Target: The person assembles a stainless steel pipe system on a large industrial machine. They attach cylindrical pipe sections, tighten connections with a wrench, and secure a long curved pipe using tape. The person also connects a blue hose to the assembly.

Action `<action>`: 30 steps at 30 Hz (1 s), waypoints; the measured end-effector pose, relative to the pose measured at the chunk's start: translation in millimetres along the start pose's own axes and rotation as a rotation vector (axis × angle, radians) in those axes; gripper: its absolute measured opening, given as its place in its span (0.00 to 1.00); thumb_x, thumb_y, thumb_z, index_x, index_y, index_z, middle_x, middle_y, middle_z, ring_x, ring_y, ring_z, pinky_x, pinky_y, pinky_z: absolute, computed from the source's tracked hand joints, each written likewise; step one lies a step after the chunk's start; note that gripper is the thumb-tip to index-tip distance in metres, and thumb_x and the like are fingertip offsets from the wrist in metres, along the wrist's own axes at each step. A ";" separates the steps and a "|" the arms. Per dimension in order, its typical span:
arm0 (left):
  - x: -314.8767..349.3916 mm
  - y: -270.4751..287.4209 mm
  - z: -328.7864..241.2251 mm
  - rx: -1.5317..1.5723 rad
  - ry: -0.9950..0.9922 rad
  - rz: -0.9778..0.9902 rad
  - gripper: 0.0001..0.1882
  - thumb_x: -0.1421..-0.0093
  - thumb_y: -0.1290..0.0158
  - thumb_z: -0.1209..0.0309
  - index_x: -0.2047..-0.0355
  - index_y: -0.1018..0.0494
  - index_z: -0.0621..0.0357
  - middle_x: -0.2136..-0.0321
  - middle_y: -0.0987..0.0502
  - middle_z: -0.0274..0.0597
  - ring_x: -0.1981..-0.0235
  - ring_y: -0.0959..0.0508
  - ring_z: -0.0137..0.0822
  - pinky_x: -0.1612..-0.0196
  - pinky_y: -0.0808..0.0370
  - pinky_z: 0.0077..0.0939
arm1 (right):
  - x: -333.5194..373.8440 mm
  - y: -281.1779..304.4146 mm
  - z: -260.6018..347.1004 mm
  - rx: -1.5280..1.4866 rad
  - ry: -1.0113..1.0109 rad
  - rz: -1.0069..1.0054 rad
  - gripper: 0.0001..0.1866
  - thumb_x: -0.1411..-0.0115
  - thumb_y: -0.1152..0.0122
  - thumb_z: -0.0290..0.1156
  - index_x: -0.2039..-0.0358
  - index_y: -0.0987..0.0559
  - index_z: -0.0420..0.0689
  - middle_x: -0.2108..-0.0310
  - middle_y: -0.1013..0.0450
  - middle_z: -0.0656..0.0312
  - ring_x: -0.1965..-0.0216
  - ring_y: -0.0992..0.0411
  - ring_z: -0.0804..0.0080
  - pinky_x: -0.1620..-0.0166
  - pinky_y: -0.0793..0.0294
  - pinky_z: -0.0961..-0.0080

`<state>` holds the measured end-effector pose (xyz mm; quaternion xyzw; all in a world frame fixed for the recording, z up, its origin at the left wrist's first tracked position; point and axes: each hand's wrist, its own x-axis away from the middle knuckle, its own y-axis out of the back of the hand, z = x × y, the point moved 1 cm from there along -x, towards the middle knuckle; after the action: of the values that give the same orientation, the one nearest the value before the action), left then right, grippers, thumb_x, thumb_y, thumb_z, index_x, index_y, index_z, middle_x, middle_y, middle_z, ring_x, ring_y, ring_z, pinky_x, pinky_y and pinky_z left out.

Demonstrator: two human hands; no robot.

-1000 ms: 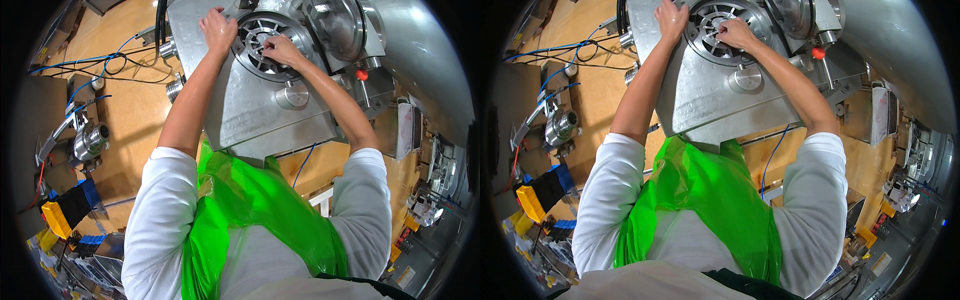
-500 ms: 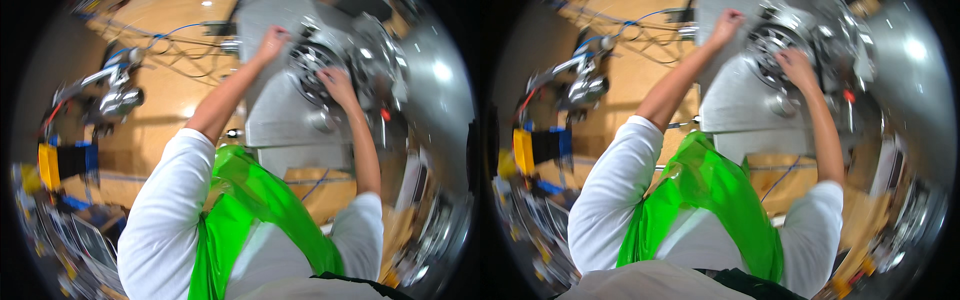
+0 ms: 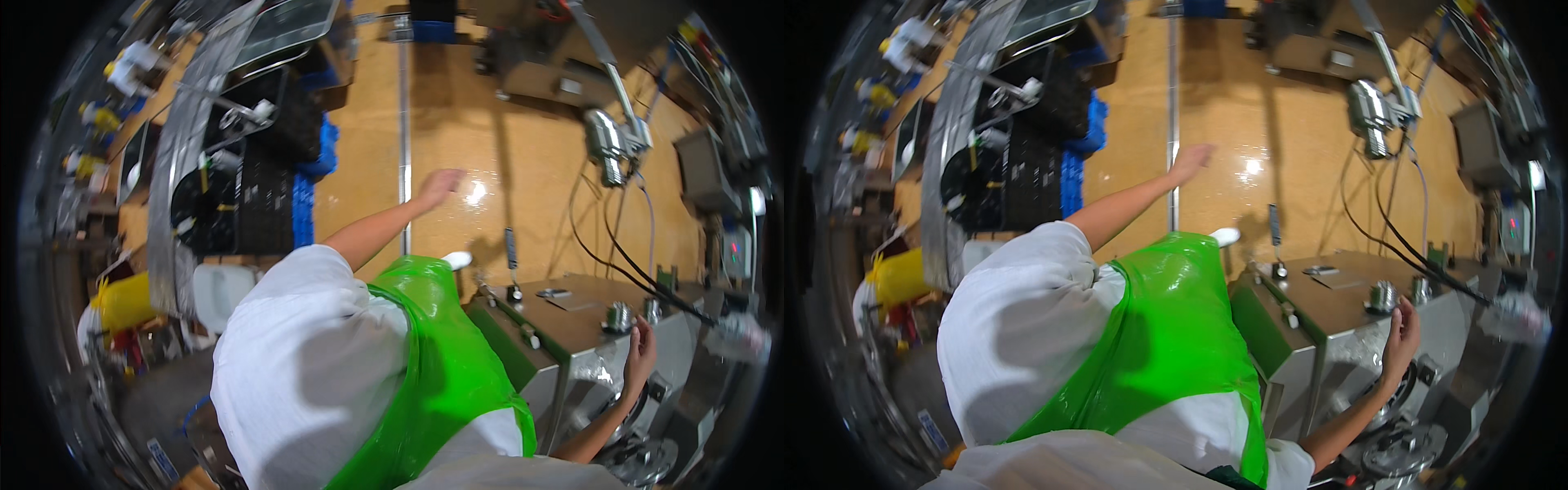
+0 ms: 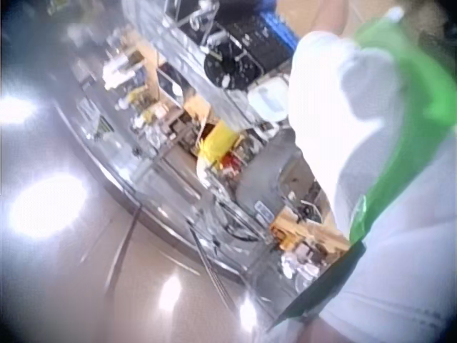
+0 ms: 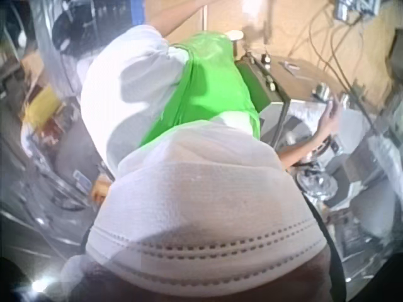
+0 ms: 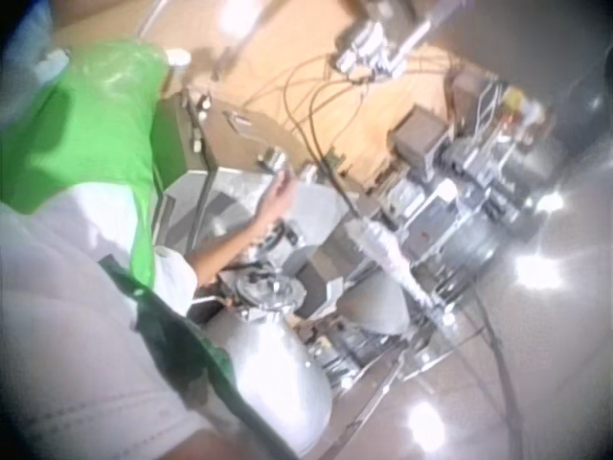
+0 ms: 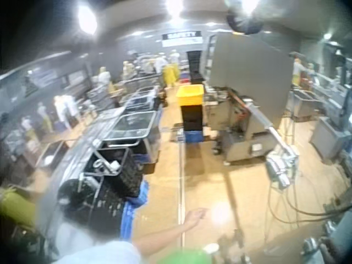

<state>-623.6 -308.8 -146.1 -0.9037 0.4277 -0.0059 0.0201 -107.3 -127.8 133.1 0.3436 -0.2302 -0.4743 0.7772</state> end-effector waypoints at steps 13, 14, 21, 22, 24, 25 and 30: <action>388.4 413.1 116.0 -0.500 1.253 -0.553 0.25 0.36 0.53 0.50 0.63 0.21 0.60 0.67 0.20 0.47 0.71 0.21 0.41 0.69 0.25 0.45 | -97.4 -281.4 224.0 0.154 0.384 0.701 0.15 0.36 0.41 0.30 0.50 0.24 0.41 0.67 0.27 0.64 0.66 0.30 0.79 0.62 0.27 0.80; 382.1 432.4 124.0 -0.525 1.103 -0.608 0.23 0.38 0.50 0.50 0.68 0.22 0.61 0.69 0.21 0.49 0.70 0.21 0.43 0.66 0.26 0.42 | -108.8 -312.0 246.8 0.172 0.435 0.744 0.15 0.37 0.41 0.30 0.50 0.24 0.42 0.67 0.27 0.64 0.66 0.30 0.79 0.62 0.27 0.80; 168.7 616.2 104.3 -0.436 0.351 -1.068 0.30 0.49 0.33 0.64 0.51 0.33 0.64 0.52 0.26 0.50 0.48 0.27 0.39 0.48 0.30 0.33 | -165.6 -576.2 393.6 0.108 0.554 0.964 0.15 0.38 0.41 0.29 0.51 0.23 0.41 0.66 0.25 0.56 0.67 0.26 0.68 0.60 0.25 0.73; 120.9 651.5 74.0 -0.127 0.223 -1.169 0.36 0.50 0.32 0.68 0.46 0.38 0.66 0.48 0.29 0.53 0.44 0.29 0.42 0.42 0.33 0.34 | -171.2 -612.9 415.5 0.114 0.572 0.996 0.15 0.38 0.41 0.29 0.51 0.23 0.41 0.66 0.25 0.55 0.67 0.26 0.68 0.60 0.25 0.73; 59.1 720.3 61.4 0.108 0.005 -1.233 0.46 0.53 0.30 0.71 0.39 0.46 0.66 0.39 0.39 0.59 0.36 0.38 0.47 0.35 0.41 0.36 | -168.4 -659.7 449.1 0.086 0.530 1.096 0.16 0.38 0.42 0.30 0.50 0.24 0.41 0.66 0.25 0.54 0.67 0.26 0.66 0.60 0.25 0.72; 21.3 742.7 50.6 0.117 0.064 -1.261 0.50 0.54 0.30 0.72 0.37 0.51 0.65 0.37 0.43 0.59 0.34 0.42 0.47 0.34 0.44 0.36 | -166.2 -674.8 461.4 0.077 0.485 1.126 0.16 0.38 0.42 0.30 0.50 0.24 0.41 0.67 0.24 0.54 0.67 0.26 0.65 0.60 0.25 0.72; -81.2 828.0 96.1 0.058 0.319 -1.461 0.65 0.63 0.29 0.79 0.34 0.65 0.64 0.34 0.50 0.55 0.35 0.43 0.42 0.34 0.44 0.36 | -177.9 -703.9 497.5 0.274 0.370 1.226 0.15 0.37 0.43 0.32 0.51 0.24 0.41 0.66 0.24 0.53 0.66 0.25 0.62 0.59 0.25 0.68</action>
<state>-1312.3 -767.3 -275.8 -0.9450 -0.2839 -0.1601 -0.0274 -933.9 -346.7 -74.9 0.3219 -0.3053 0.1552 0.8827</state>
